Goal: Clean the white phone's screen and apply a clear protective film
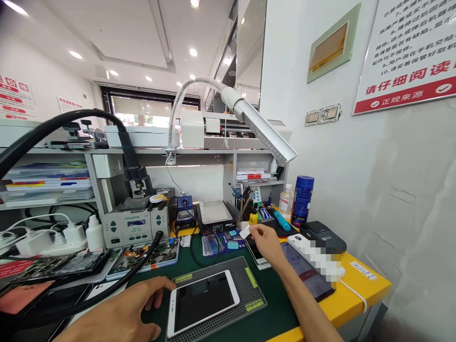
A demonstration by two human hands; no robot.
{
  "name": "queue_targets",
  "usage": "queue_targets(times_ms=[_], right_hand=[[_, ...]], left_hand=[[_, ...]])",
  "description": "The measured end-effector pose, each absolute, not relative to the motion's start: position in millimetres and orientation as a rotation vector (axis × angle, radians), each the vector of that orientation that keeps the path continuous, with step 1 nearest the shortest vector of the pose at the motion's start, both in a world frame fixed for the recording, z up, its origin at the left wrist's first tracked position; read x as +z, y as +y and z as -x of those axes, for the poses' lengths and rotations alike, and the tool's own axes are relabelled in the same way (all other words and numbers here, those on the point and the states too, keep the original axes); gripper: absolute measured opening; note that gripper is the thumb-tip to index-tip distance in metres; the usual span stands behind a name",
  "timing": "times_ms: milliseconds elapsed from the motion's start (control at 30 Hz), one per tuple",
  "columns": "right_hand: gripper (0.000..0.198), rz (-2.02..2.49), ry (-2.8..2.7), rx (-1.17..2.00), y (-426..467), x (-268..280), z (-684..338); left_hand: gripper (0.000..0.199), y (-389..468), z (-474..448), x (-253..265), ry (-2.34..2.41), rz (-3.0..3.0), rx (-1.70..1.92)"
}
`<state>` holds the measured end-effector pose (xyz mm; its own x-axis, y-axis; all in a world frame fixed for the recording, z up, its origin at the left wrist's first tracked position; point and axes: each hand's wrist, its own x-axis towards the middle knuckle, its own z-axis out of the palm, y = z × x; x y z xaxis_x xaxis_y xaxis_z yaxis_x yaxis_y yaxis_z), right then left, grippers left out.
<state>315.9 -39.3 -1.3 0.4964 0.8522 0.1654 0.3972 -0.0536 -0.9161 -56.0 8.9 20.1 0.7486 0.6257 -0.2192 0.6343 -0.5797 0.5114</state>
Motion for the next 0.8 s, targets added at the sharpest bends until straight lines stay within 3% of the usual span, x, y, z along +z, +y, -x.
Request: queue_targets(times_ms=[200,533,800], right_hand=[[0.027,1.730,-1.265,0.523,-58,-3,-318],[0.042,1.674,-1.499,0.539,-71,5,-305],[0.031,1.688,-1.588,0.420,-70,3,-295]], left_hand=[[0.061,10,56,18,0.956,-2.356,-0.032],[0.060,8,54,19,1.003,-2.350,-0.074],[0.061,7,51,20,1.018,-2.360,-0.084]])
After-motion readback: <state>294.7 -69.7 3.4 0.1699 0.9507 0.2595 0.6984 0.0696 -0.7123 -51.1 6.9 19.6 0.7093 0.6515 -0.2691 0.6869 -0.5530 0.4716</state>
